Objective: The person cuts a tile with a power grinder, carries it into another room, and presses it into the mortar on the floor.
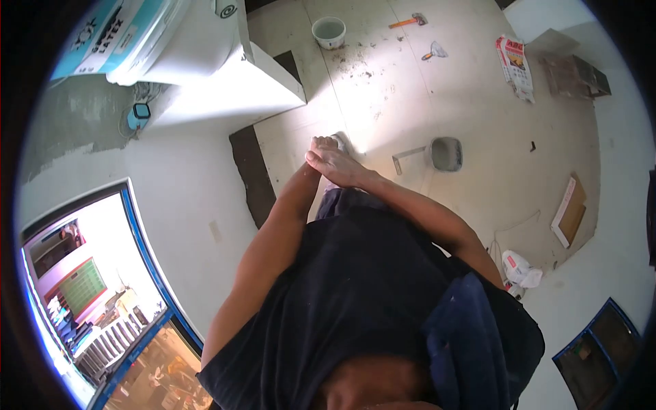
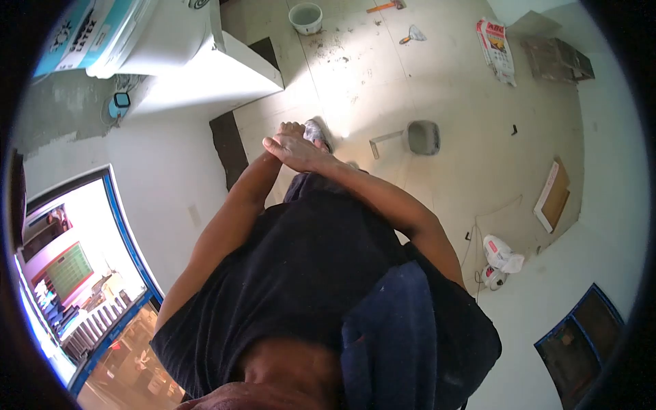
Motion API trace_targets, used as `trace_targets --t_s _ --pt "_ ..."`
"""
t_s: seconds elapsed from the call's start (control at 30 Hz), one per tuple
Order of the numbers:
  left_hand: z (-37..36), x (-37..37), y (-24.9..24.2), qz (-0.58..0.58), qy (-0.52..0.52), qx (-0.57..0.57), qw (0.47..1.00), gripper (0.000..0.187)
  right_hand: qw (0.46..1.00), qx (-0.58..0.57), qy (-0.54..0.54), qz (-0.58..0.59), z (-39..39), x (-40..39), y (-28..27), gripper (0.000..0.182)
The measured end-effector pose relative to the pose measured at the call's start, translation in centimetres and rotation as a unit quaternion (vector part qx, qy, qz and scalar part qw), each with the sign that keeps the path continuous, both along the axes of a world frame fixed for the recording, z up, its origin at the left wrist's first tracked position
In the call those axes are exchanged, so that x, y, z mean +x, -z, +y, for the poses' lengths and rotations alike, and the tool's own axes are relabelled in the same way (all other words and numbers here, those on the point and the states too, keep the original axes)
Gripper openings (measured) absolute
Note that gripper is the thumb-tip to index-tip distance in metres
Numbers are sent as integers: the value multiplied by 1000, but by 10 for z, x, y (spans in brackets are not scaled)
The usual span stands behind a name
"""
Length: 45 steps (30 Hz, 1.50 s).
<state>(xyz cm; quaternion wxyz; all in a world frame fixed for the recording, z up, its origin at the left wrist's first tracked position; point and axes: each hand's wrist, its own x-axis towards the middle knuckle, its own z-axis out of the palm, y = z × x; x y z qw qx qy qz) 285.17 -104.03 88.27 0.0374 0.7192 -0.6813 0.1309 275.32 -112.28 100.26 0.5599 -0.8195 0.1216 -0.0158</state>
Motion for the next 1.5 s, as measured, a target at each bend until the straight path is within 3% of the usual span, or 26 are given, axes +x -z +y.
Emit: trace_targets --t_s 0.03,0.13,0.23,0.33,0.37,0.47,0.57,0.67,0.73,0.8,0.83,0.93,1.07,1.17,1.2,1.3,1.4,1.5 --pt "-11 10 0 6 2 1 1000 13 994 52 -59 73 -14 10 3 67" --pt "-38 42 0 32 -2 8 999 13 984 147 -96 39 -45 41 -42 66" --pt "-69 67 6 51 2 15 999 13 996 86 -24 10 -80 64 -37 64" --pt "-118 92 9 66 24 16 997 14 999 34 26 -18 -122 90 14 63" --pt "-134 97 8 72 30 20 997 14 999 -4 46 19 -137 94 11 64" --pt "-180 109 13 88 37 24 995 14 989 126 79 -9 -173 99 -26 69" --pt "-230 117 13 105 38 27 993 14 989 100 87 -67 -200 107 -56 70" --pt "-274 121 15 120 37 38 991 14 994 94 57 17 -254 115 -27 71" --pt "-301 128 15 125 22 47 991 14 995 50 71 -38 -297 132 12 73" --pt "-316 131 13 142 4 70 987 14 998 -5 47 39 -321 133 18 70" --pt "-325 135 12 150 -6 80 985 14 985 134 -13 105 -339 136 -29 67" --pt "-343 151 4 174 -47 124 976 14 991 93 -88 -22 -366 144 -73 67" --pt "-359 179 -1 206 -115 183 954 14 993 69 -97 -13 -403 168 -35 71" --pt "-373 199 -6 219 -154 216 939 14 982 -50 -137 118 -435 209 -5 81" --pt "-377 209 -2 225 -163 221 935 14 983 -52 -135 112 -445 220 -7 81" --pt "-387 236 0 235 -184 243 923 14 986 135 -84 60 -463 236 -56 84" --pt "-399 263 0 248 -208 257 911 15 986 69 -151 -1 -479 264 -62 85" --pt "-411 295 5 259 -229 266 900 15 989 52 -136 14 -501 300 -20 83"
